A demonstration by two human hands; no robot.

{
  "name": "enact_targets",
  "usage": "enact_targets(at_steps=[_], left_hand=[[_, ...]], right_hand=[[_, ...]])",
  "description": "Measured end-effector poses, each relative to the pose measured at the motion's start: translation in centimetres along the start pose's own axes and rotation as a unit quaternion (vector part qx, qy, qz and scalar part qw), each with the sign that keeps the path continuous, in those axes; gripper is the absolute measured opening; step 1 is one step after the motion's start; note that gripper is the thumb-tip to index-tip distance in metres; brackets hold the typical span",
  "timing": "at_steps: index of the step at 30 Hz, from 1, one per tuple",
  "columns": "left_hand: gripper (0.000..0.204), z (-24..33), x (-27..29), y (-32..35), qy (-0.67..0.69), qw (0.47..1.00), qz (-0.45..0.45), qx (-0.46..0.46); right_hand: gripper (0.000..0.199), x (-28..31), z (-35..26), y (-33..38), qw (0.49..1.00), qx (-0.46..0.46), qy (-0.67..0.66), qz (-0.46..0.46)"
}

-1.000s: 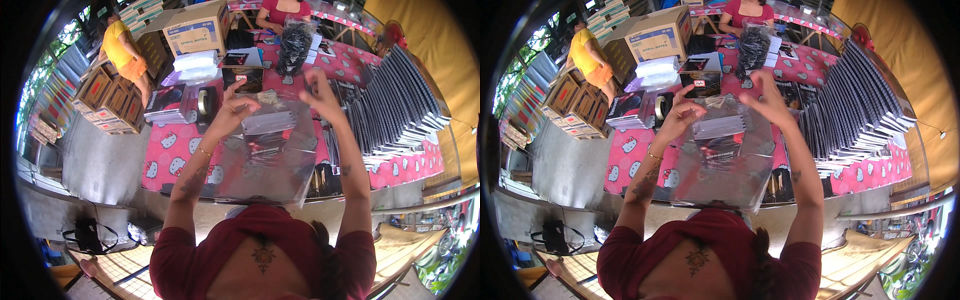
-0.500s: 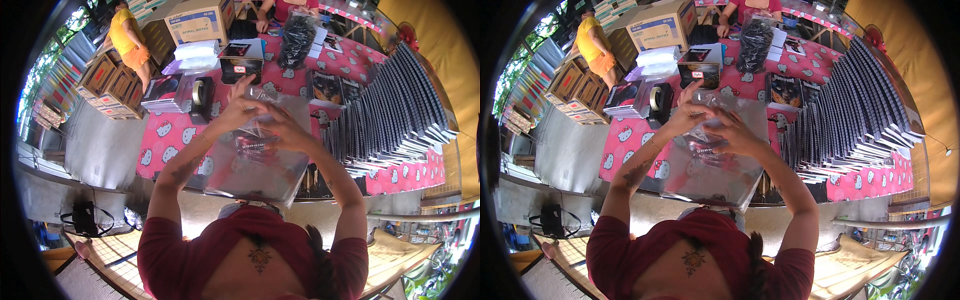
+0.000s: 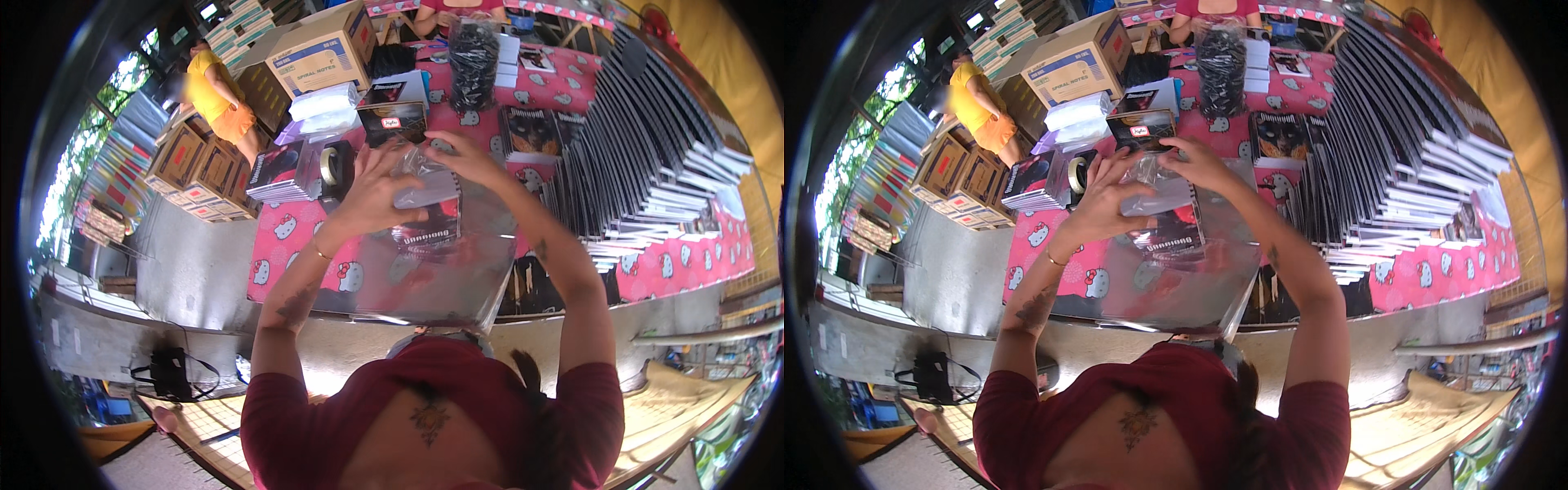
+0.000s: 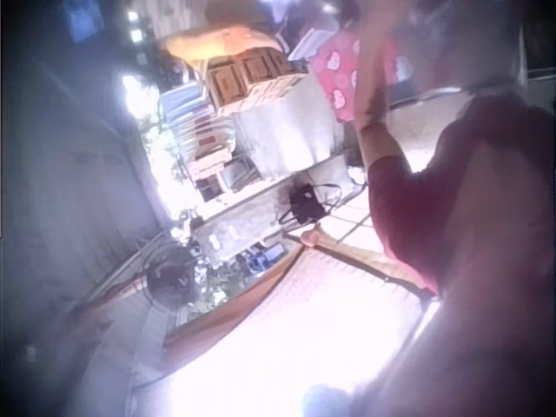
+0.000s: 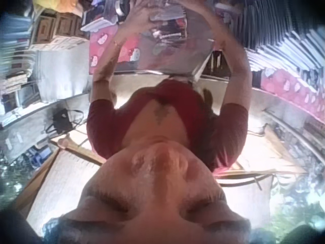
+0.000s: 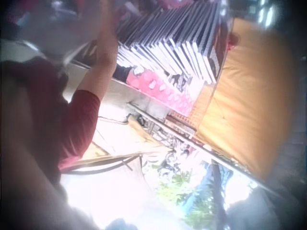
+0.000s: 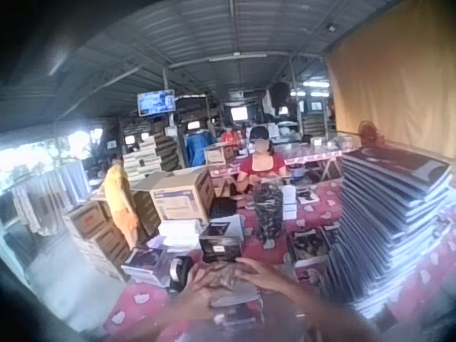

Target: The person places spiral-bound notebooks into clear plastic sleeves one at a time, folds the top edges, and stacks the wrapped items on the table. The person repeats this process for multiple notebooks throughout the clip.

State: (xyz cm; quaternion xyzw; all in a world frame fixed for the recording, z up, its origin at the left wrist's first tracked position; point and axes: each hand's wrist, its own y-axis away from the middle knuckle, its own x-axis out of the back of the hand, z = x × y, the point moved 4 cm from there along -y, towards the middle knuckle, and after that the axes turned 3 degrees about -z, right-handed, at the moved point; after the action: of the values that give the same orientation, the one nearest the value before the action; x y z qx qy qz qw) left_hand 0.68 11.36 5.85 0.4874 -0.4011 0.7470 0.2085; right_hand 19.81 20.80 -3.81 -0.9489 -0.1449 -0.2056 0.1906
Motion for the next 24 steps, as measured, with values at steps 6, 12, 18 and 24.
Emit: enact_targets(at_steps=[6,12,18,24], left_hand=[[0.025,-5.4,2.1,-0.2,0.387,0.872,0.163,0.252],[0.026,-10.9,-6.3,3.0,0.428,0.869,0.037,0.244],[0.020,-9.2,-3.9,0.7,0.454,0.858,0.125,0.206],[0.030,-8.4,-3.1,0.8,0.101,0.975,0.126,0.156]], right_hand=[[0.049,-1.6,-2.9,-5.8,0.976,-0.035,0.026,-0.214],[0.058,-2.1,-2.3,-1.9,0.951,-0.070,-0.233,-0.191],[0.050,-2.4,-0.5,-2.2,0.969,0.031,-0.073,-0.235],[0.043,-1.2,-5.7,-4.4,0.978,0.009,-0.057,-0.203]])
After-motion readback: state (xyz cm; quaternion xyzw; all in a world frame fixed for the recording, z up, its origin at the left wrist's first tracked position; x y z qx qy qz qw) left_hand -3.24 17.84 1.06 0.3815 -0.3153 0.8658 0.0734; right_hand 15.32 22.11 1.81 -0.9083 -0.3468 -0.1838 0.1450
